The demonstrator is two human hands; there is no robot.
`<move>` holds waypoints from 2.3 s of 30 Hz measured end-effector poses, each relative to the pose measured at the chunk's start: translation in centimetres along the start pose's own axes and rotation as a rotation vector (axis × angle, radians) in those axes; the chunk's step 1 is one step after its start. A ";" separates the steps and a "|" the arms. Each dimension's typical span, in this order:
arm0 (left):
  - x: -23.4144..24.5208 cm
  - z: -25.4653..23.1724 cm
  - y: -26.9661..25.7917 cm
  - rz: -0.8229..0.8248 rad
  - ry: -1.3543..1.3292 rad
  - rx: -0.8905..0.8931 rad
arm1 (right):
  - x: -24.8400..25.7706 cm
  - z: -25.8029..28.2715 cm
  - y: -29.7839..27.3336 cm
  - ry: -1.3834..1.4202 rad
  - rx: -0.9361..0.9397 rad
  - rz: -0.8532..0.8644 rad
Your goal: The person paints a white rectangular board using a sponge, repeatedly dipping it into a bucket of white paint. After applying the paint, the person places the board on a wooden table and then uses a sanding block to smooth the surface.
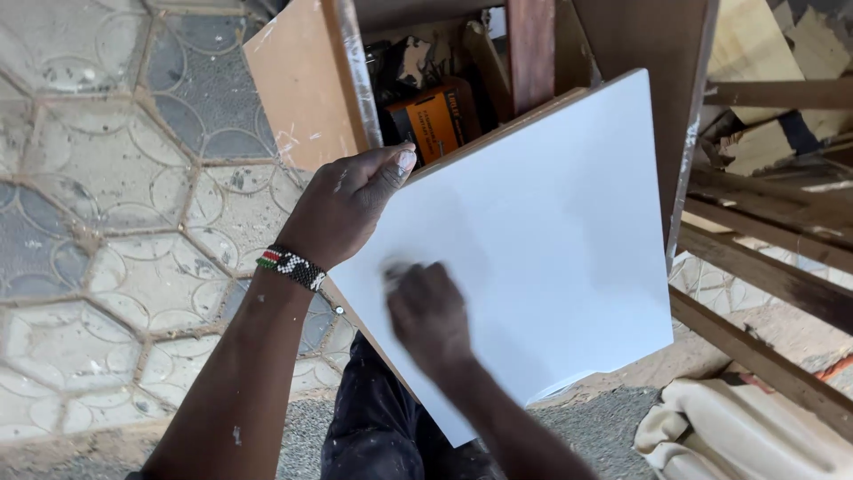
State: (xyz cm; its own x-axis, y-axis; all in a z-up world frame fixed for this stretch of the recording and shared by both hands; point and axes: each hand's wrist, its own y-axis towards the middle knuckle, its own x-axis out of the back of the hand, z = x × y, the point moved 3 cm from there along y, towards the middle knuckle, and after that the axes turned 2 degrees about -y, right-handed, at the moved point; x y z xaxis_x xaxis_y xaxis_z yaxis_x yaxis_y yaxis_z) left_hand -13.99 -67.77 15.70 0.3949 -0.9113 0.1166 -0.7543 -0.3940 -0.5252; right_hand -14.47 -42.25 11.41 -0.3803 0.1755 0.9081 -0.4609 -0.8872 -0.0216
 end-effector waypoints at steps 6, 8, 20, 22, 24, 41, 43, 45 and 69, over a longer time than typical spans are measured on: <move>-1.7 -0.2 2.4 0.176 0.149 0.072 | 13.8 -29.4 2.1 -0.196 -0.197 -0.119; -1.7 -0.2 1.9 0.116 0.222 0.164 | 19.1 -36.4 4.0 0.027 -0.576 -0.155; -3.0 0.1 3.2 0.120 0.384 0.075 | -1.3 10.3 -2.1 0.199 0.021 0.068; -3.2 1.0 3.0 0.124 0.604 -0.178 | -1.1 3.3 -1.1 0.292 -0.340 0.282; -4.0 1.3 3.2 0.131 0.807 -0.447 | -0.9 -8.9 -1.4 0.374 -0.710 0.491; -3.5 5.2 4.8 0.080 0.941 -0.670 | -2.1 10.0 -2.4 0.194 0.090 0.104; -3.3 5.8 5.3 0.066 0.949 -0.696 | -1.3 0.6 -0.4 0.339 -0.320 0.241; -3.3 7.0 5.1 0.067 0.949 -0.710 | -0.7 -12.5 0.0 0.482 -0.748 0.391; -3.5 7.8 5.9 -0.003 0.838 -0.800 | 7.2 -41.8 -1.5 0.856 -0.394 -0.136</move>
State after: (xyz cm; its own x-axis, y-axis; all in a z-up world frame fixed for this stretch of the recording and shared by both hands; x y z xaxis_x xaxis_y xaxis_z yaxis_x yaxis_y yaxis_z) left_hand -15.78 -65.97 5.59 0.1514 -0.5854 0.7965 -0.9885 -0.0866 0.1243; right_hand -50.06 -21.82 0.49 -0.6900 0.6578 0.3019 -0.7218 -0.6563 -0.2197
